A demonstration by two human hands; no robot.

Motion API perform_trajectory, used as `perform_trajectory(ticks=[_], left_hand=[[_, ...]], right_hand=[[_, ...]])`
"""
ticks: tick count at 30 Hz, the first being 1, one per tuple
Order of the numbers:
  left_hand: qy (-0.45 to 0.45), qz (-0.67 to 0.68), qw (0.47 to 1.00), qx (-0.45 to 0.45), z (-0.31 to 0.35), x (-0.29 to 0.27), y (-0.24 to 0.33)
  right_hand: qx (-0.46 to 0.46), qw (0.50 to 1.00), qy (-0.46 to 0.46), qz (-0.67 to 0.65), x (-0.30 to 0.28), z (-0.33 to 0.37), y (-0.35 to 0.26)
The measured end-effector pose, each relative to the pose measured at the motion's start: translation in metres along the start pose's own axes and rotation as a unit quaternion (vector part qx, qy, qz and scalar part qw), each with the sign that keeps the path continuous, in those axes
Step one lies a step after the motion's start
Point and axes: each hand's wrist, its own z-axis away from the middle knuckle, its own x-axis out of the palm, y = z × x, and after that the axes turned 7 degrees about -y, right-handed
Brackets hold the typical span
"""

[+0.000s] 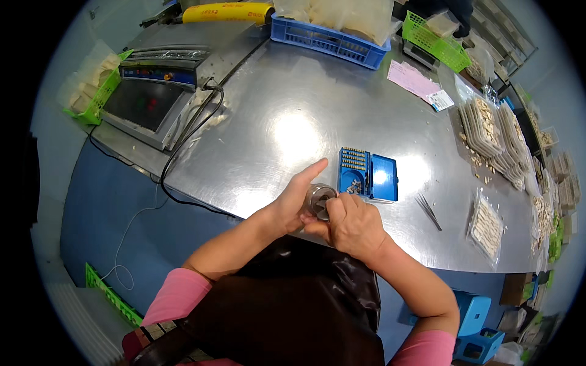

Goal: The person assembles a cylindrical metal component by inserting small pins from a blue tray into its slots using tweezers. The person holds the component in their left hand and uses the tweezers in their right hand to pick up and place the pins.

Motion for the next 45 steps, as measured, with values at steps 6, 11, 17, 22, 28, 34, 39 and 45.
perform_trajectory(ticks=[6,11,17,22,28,34,39,45], left_hand=[[0.006,-0.047,0.995,0.092,0.003,0.014,-0.028],[-0.022,-0.439,0.850,0.290,0.033,0.022,-0.050],[0.012,-0.385,0.864,0.323,0.037,0.032,-0.061],[0.099,-0.383,0.881,0.260,0.032,0.048,-0.058],[0.106,-0.353,0.901,0.228,0.032,0.046,-0.059],[0.104,-0.364,0.891,0.251,0.028,0.038,-0.065],[0.134,-0.496,0.800,0.308,0.021,0.028,-0.073],[0.100,0.094,0.986,0.093,0.001,-0.003,-0.050]], right_hand=[[-0.056,0.995,0.070,0.046,-0.015,0.000,0.000],[-0.031,0.978,0.192,0.073,-0.015,0.020,-0.029],[0.095,0.972,0.214,0.022,0.000,0.034,-0.057],[0.152,0.974,0.165,-0.035,0.004,0.047,-0.064],[0.175,0.946,0.271,-0.028,0.018,0.040,-0.067],[0.183,0.936,0.295,-0.047,0.024,0.039,-0.068],[0.216,0.942,0.252,-0.056,0.040,0.051,-0.066],[0.139,0.954,0.225,-0.143,-0.007,0.041,-0.049]])
